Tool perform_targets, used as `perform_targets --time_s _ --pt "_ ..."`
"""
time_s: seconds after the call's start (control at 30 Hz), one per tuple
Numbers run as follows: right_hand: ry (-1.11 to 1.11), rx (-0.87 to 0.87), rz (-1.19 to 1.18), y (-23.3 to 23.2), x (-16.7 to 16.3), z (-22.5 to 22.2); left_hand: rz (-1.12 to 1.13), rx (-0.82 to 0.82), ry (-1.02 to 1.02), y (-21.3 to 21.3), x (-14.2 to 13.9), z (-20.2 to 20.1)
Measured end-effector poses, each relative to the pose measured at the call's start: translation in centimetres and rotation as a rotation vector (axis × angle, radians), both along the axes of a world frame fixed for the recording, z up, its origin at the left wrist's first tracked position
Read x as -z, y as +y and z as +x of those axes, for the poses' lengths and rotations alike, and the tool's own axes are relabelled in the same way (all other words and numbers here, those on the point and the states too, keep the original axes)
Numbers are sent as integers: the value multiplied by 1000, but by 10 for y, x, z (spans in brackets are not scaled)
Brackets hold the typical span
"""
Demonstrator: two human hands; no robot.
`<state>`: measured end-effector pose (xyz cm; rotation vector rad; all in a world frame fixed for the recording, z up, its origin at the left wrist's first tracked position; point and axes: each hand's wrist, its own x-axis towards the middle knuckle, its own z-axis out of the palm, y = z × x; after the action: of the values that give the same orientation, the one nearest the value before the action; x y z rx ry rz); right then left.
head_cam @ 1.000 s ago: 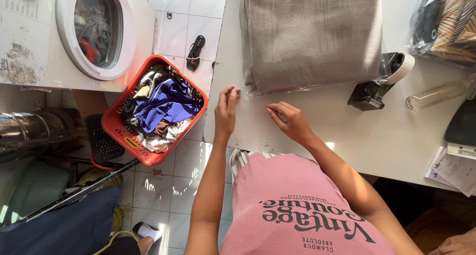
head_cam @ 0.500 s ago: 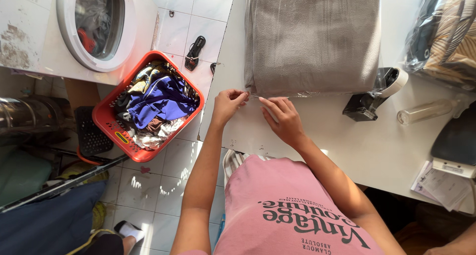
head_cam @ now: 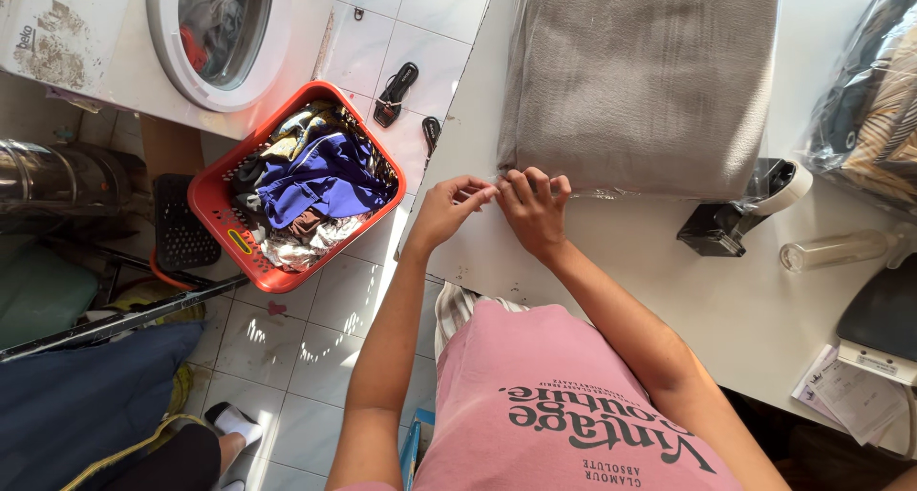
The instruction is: The person wraps a folded gray textile in clear plastic wrap on a white countertop, smoothing and sealing the edges with tape. They then handle a second patterned textile, placing it on the counter and beginning to wrap it similarly.
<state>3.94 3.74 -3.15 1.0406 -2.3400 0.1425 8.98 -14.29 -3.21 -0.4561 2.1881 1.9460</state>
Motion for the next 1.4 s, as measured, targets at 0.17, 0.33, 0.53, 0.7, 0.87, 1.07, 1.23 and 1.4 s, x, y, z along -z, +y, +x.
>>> perform_targets --time_s 0.17,0.33,0.53,0.7,0.87,1.07,1.23,1.4 --pt "-66 -47 -104 1 0 -3 -364 62 253 -13 -17 -1" --pt "-101 -92 -105 7 -1 -2 -489 141 547 -13 -9 -18" --pt "-243 -222 -243 15 -15 -7 -242 -38 435 10 8 -8" --pt "-322 -140 -437 25 -27 -2 170 -404 324 52 21 7" --pt "-408 -56 -578 42 -23 6 397 -603 148 69 36 10" --pt "-444 -31 -437 60 -5 19 204 -567 51 66 32 22" --pt "-268 114 -161 60 1 11 140 -535 35 65 20 24" --pt "-269 148 -102 53 -2 -2 -31 -476 31 62 10 25"
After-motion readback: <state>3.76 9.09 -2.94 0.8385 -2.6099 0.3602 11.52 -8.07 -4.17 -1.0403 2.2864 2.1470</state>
